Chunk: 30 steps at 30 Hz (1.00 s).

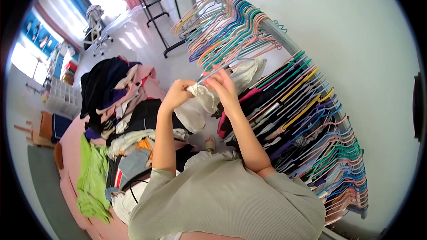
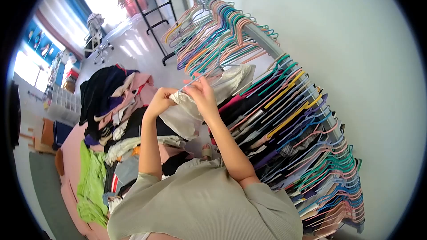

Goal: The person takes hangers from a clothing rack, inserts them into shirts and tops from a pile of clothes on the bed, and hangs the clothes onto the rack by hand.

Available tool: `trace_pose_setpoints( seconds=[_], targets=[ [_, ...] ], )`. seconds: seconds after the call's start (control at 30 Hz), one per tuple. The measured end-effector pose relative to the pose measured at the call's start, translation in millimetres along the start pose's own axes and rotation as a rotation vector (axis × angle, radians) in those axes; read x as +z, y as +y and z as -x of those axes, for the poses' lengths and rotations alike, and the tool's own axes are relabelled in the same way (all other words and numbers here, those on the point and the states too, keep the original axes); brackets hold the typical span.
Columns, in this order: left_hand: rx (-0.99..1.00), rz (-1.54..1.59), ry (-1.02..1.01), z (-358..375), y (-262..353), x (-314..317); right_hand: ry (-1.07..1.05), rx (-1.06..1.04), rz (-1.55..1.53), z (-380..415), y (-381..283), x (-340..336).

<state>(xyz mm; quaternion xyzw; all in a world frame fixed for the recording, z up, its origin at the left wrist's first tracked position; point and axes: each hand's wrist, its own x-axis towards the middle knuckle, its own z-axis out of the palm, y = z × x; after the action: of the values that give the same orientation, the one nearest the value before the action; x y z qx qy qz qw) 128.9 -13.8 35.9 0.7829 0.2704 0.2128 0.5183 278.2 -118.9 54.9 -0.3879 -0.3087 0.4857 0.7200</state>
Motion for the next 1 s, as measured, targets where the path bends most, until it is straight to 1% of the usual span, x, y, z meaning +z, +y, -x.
trace_pose_setpoints(
  seconds=[0.1,0.13,0.23,0.3,0.37,0.53,0.6,0.63,0.7,0.73,0.77,0.8,0.83,0.97,1.0],
  targets=[
    [0.023,0.059,-0.029,-16.2,2.0,10.3,0.069,-0.045,0.062,-6.8,-4.4,-11.7],
    [0.064,0.081,-0.044,-23.4,1.3,13.8,0.102,-0.060,0.045,-7.8,-9.4,-11.9],
    [0.102,0.130,-0.115,-38.7,11.9,22.5,0.184,-0.120,0.073,-10.4,-23.9,-12.5],
    [0.148,0.138,-0.156,-47.9,15.7,28.9,0.247,-0.152,0.139,-8.8,-32.2,-13.0],
    [0.075,0.165,-0.268,-54.4,27.2,32.5,0.270,-0.206,0.196,-7.2,-38.2,-17.6],
    [0.128,0.090,-0.326,-73.5,34.0,55.2,0.447,-0.255,0.218,-2.3,-48.6,-28.5],
    [0.289,-0.079,-0.259,-73.8,42.2,68.5,0.495,-0.248,0.229,-1.5,-48.9,-38.4],
    [0.295,-0.078,-0.273,-72.3,44.1,77.4,0.528,-0.231,0.238,-0.9,-47.9,-44.1],
    [0.454,-0.152,-0.127,-67.8,40.7,96.4,0.542,-0.239,0.211,-0.6,-38.5,-59.9],
    [0.517,-0.125,-0.140,-68.4,31.6,105.0,0.559,-0.202,0.216,0.4,-34.6,-66.2],
    [0.521,-0.122,-0.147,-69.2,23.2,110.3,0.575,-0.166,0.222,1.8,-32.8,-71.2],
    [0.464,-0.166,-0.185,-68.8,19.5,114.0,0.534,-0.134,0.193,5.1,-33.6,-71.6],
    [0.406,-0.209,-0.221,-68.5,16.2,117.6,0.540,-0.135,0.196,6.8,-33.6,-70.4],
    [0.443,-0.214,-0.235,-64.5,10.3,122.7,0.547,-0.118,0.231,12.2,-34.5,-61.7],
    [0.458,-0.209,-0.248,-63.2,11.2,124.7,0.590,-0.170,0.191,14.1,-31.9,-59.3]
  ],
)
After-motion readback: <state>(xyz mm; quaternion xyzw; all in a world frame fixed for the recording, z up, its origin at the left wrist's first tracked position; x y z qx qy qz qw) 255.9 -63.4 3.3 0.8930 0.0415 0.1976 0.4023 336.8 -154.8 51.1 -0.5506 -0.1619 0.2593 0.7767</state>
